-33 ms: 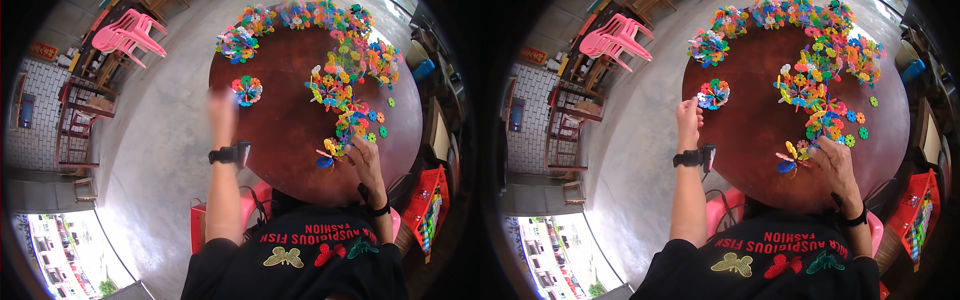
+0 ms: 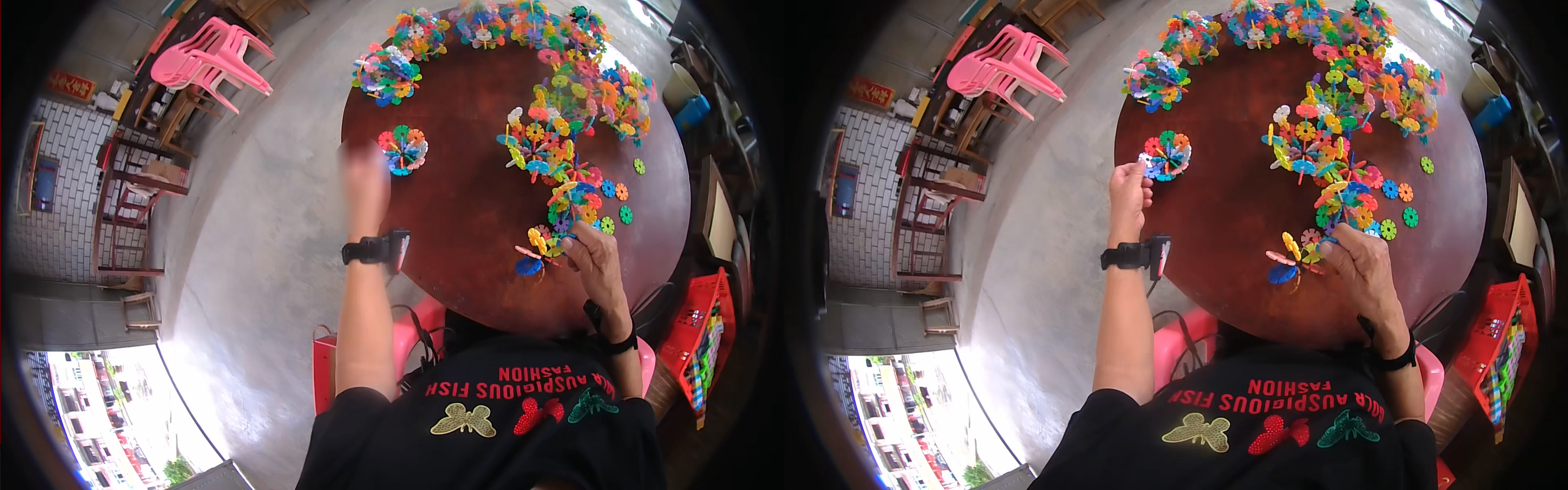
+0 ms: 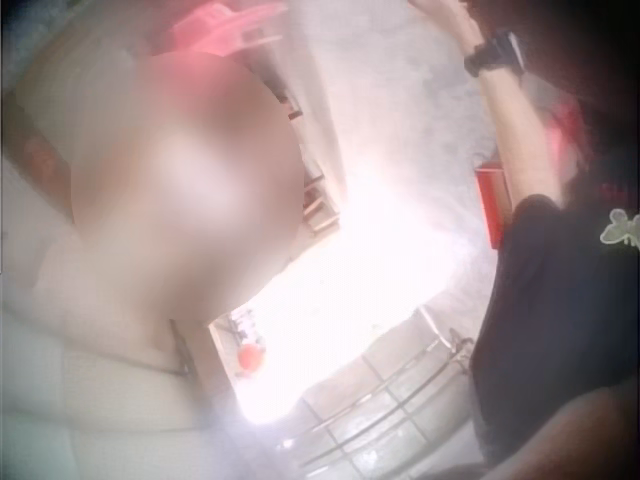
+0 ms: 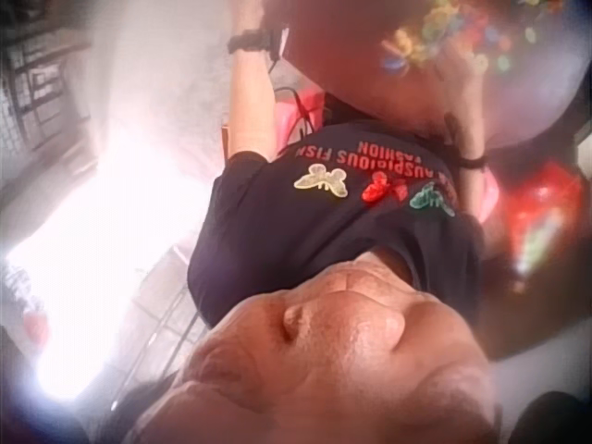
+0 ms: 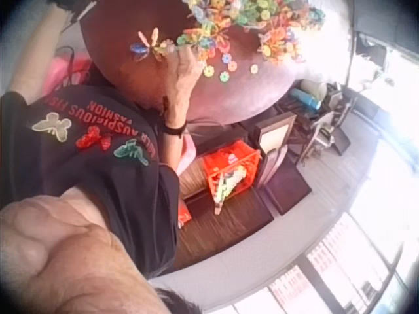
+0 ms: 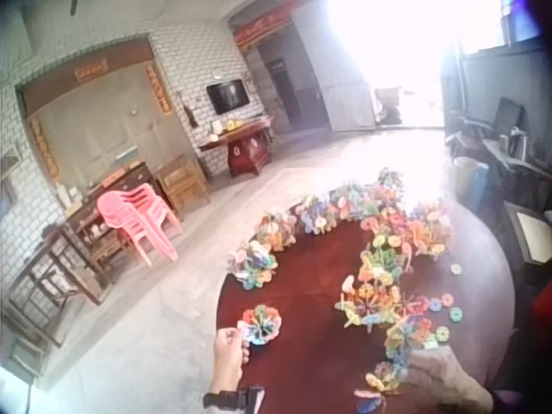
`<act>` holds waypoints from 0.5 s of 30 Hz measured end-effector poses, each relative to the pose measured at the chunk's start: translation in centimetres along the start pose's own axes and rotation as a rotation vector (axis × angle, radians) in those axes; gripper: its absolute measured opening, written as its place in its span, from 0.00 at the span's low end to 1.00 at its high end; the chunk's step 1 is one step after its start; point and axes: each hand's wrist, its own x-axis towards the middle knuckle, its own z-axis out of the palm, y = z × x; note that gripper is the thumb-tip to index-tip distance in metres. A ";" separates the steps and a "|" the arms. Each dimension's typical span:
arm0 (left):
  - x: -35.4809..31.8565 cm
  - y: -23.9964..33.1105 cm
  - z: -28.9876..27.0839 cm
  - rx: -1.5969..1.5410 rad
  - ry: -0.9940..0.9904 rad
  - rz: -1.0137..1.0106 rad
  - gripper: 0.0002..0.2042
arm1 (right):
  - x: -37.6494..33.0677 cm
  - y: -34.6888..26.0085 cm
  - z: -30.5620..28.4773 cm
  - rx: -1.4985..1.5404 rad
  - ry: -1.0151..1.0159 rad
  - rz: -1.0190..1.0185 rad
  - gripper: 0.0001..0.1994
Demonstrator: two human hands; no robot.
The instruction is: Assembling structures using colorful interlocking plastic snowflake-shaped blocks.
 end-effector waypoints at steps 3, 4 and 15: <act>3.0 -3.0 0.0 0.680 0.146 1.035 0.09 | -0.3 0.1 -0.1 -0.037 -0.004 -0.028 0.12; 2.9 -3.0 0.1 0.682 0.142 1.039 0.09 | -0.5 0.3 -0.2 -0.033 0.000 -0.027 0.12; -3.7 3.1 2.8 0.184 -0.047 0.182 0.08 | -1.5 1.3 -1.2 0.043 0.038 0.062 0.11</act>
